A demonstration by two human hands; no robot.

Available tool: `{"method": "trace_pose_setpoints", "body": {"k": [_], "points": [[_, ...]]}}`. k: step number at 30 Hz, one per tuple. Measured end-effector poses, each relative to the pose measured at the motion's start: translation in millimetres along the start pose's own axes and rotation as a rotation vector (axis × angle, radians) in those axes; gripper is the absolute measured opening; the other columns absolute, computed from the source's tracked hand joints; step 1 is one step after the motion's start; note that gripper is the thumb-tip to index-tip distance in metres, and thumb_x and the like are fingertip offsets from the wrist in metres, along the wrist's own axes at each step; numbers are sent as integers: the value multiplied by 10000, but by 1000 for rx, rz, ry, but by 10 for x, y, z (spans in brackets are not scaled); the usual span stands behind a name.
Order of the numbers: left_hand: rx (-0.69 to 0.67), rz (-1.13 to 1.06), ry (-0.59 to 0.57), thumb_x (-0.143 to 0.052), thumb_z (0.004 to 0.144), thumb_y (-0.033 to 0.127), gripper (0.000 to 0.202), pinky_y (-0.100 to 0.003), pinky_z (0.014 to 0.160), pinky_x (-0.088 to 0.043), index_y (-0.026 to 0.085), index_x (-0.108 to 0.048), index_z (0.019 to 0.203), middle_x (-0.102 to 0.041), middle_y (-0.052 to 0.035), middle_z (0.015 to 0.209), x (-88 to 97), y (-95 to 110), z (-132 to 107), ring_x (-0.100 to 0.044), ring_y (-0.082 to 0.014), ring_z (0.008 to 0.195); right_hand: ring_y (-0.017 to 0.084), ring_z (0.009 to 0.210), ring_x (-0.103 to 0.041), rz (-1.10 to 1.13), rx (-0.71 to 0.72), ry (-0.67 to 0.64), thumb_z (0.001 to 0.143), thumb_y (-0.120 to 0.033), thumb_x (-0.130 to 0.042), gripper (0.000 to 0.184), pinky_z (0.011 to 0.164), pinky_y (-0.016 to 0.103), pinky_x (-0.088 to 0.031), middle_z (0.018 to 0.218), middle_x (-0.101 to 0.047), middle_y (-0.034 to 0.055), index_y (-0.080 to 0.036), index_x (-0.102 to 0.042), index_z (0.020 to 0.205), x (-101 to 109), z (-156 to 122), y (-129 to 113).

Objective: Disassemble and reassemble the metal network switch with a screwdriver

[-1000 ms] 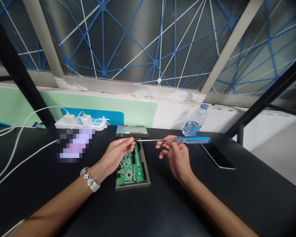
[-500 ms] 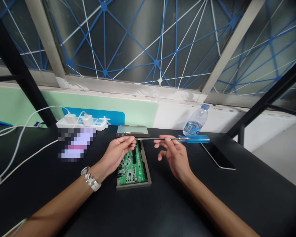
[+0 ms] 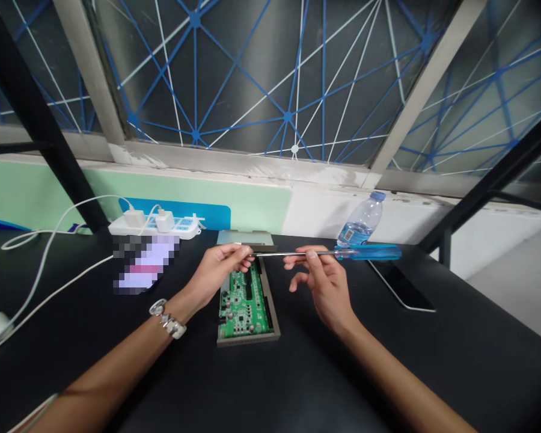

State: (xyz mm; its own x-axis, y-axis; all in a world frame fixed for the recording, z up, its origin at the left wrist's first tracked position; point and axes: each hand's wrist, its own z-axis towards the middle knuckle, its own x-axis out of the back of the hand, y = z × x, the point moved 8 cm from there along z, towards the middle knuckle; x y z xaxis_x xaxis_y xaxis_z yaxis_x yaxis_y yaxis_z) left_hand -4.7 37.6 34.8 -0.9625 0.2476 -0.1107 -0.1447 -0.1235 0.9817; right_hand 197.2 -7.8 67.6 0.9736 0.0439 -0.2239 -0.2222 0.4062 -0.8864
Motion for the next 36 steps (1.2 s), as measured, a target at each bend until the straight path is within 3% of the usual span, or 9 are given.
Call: {"method": "trace_pose_setpoints", "body": {"k": [4, 6, 8, 13, 18, 23, 26, 30, 36], "points": [[-303, 572, 23, -514, 949, 388, 283, -370, 850, -498, 198, -702, 1038, -703, -85, 1033, 114, 267, 37, -633, -220, 962, 188, 737, -639, -40, -7, 24, 953, -349, -558, 185, 450, 268, -546, 834, -701, 77, -172, -611, 952, -23, -18, -12], [-425, 797, 5, -496, 956, 344, 262, -413, 950, -451, 205, -693, 1059, -690, -77, 1081, 116, 296, 47, -606, -235, 1040, 185, 724, -636, -48, -22, 33, 947, -359, -565, 193, 447, 263, -543, 814, -699, 75, -170, -605, 939, -33, -29, 5], [-454, 886, -31, -498, 946, 308, 262, -427, 981, -432, 205, -683, 1099, -686, -79, 1100, 131, 223, 85, -597, -247, 1065, 182, 713, -634, -53, -34, 32, 940, -367, -572, 199, 444, 260, -539, 801, -697, 71, -171, -598, 936, -42, -39, 23], [-382, 776, -84, -574, 871, 241, 224, -363, 964, -421, 227, -753, 1004, -723, -88, 1012, 215, 22, 181, -640, -255, 978, 182, 719, -634, -83, -45, 24, 936, -387, -572, 210, 447, 258, -535, 807, -690, 70, -178, -593, 938, -39, -50, 50], [-373, 625, -77, -626, 795, 198, 194, -331, 889, -441, 241, -791, 888, -748, -74, 911, 236, 65, 163, -656, -252, 869, 170, 688, -622, -153, -21, 10, 936, -421, -561, 243, 443, 252, -537, 770, -667, 55, -180, -583, 911, -28, -11, 86], [-395, 720, -76, -599, 823, 184, 216, -331, 852, -461, 246, -784, 913, -755, -73, 934, 164, 108, 124, -674, -248, 874, 146, 616, -610, -326, 25, -61, 964, -455, -494, 290, 465, 255, -531, 740, -642, 36, -177, -567, 924, -128, 147, 41], [-389, 713, -66, -594, 842, 195, 221, -345, 893, -464, 242, -767, 970, -747, -73, 1020, 130, 144, 109, -672, -253, 953, 114, 489, -575, -515, 46, -184, 985, -454, -440, 310, 463, 256, -498, 722, -642, 20, -179, -555, 905, -360, 328, -61], [-334, 516, -88, -556, 896, 241, 226, -334, 914, -481, 203, -717, 1050, -730, -80, 1075, 123, 221, 88, -663, -238, 1022, 114, 508, -578, -755, 105, -422, 999, -341, -423, 270, 513, 241, -436, 685, -646, 21, -186, -520, 801, -864, 585, -174], [-291, 374, -76, -676, 831, 297, 214, -316, 834, -508, 163, -681, 998, -724, -82, 956, 286, 247, 106, -679, -213, 889, 121, 520, -535, -945, 196, -567, 957, -197, -463, 217, 545, 257, -346, 636, -625, 26, -179, -516, 748, -1386, 794, -134]]}}
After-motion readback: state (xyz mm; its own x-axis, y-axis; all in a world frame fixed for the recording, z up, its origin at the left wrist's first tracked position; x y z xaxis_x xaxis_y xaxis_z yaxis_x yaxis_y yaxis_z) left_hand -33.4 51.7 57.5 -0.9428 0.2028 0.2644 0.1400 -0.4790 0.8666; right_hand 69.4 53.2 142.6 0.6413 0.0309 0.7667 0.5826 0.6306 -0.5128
